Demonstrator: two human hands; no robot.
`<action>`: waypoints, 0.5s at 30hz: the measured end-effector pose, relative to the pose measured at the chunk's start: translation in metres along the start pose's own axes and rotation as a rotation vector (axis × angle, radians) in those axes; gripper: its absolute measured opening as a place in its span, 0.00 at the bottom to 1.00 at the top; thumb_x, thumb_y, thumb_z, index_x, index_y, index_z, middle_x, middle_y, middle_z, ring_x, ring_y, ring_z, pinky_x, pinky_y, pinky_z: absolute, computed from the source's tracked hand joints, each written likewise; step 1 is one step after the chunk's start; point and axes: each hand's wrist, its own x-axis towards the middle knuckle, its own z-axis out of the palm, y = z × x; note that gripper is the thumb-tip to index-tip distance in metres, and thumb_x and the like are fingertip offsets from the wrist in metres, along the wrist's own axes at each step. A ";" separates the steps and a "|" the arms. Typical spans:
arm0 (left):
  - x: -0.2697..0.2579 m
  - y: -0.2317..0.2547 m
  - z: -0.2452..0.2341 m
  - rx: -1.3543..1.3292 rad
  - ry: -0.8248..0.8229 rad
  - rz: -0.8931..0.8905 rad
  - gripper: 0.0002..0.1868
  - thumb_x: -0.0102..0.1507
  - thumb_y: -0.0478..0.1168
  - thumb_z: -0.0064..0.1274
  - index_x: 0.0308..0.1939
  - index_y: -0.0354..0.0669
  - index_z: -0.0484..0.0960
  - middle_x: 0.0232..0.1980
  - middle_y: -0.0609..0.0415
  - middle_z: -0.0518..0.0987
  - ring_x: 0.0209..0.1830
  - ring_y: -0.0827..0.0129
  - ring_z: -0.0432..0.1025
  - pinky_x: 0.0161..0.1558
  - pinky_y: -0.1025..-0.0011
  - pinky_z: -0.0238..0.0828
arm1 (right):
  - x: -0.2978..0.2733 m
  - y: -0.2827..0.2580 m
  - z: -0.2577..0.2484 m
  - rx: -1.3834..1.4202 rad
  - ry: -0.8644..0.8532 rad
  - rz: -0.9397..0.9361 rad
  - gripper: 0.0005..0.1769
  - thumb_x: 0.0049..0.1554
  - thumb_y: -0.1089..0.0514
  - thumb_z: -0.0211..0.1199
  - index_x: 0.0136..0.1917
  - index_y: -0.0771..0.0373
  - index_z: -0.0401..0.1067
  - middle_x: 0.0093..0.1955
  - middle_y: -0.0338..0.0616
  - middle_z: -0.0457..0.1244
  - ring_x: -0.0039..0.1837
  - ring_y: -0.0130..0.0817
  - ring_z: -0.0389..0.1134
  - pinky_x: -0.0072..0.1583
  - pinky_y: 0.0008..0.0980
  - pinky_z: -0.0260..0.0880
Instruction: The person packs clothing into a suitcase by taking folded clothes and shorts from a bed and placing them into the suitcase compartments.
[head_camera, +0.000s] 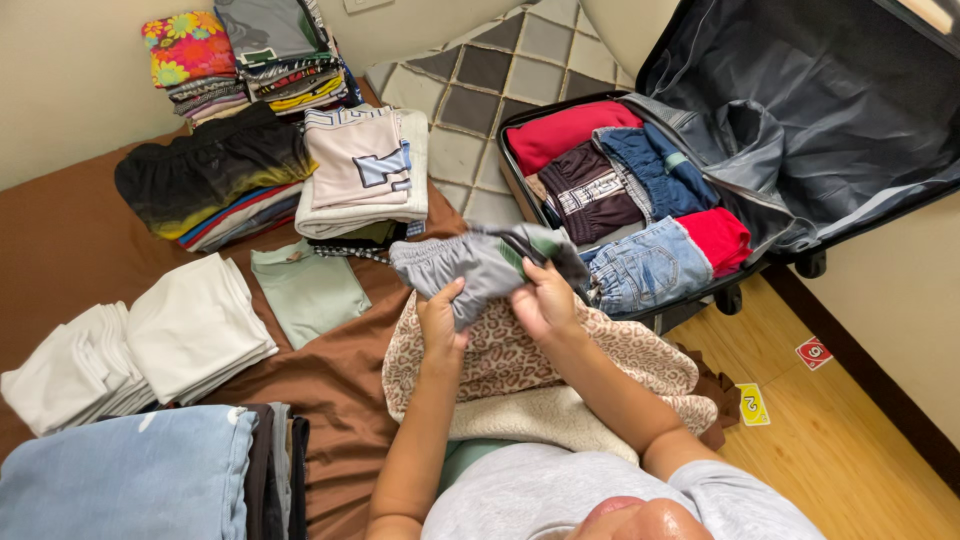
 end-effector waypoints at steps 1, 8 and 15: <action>-0.004 0.003 -0.007 0.058 -0.003 0.010 0.33 0.56 0.21 0.53 0.67 0.33 0.70 0.59 0.45 0.79 0.55 0.57 0.78 0.56 0.60 0.78 | -0.003 -0.007 -0.009 0.040 0.055 0.034 0.21 0.65 0.62 0.54 0.71 0.64 0.61 0.70 0.50 0.61 0.72 0.44 0.63 0.76 0.52 0.62; -0.036 0.033 -0.023 0.166 -0.156 -0.034 0.32 0.56 0.19 0.53 0.66 0.29 0.71 0.58 0.42 0.80 0.56 0.55 0.77 0.58 0.60 0.77 | -0.017 -0.045 -0.040 -0.051 0.310 0.245 0.24 0.58 0.62 0.57 0.68 0.65 0.64 0.67 0.52 0.64 0.66 0.45 0.67 0.68 0.50 0.66; -0.082 0.073 -0.090 0.459 -0.238 -0.122 0.36 0.52 0.22 0.59 0.67 0.32 0.71 0.60 0.48 0.79 0.58 0.63 0.76 0.61 0.66 0.72 | -0.094 -0.062 -0.081 -0.258 0.123 0.166 0.29 0.52 0.72 0.62 0.67 0.65 0.63 0.61 0.46 0.65 0.63 0.38 0.69 0.68 0.41 0.68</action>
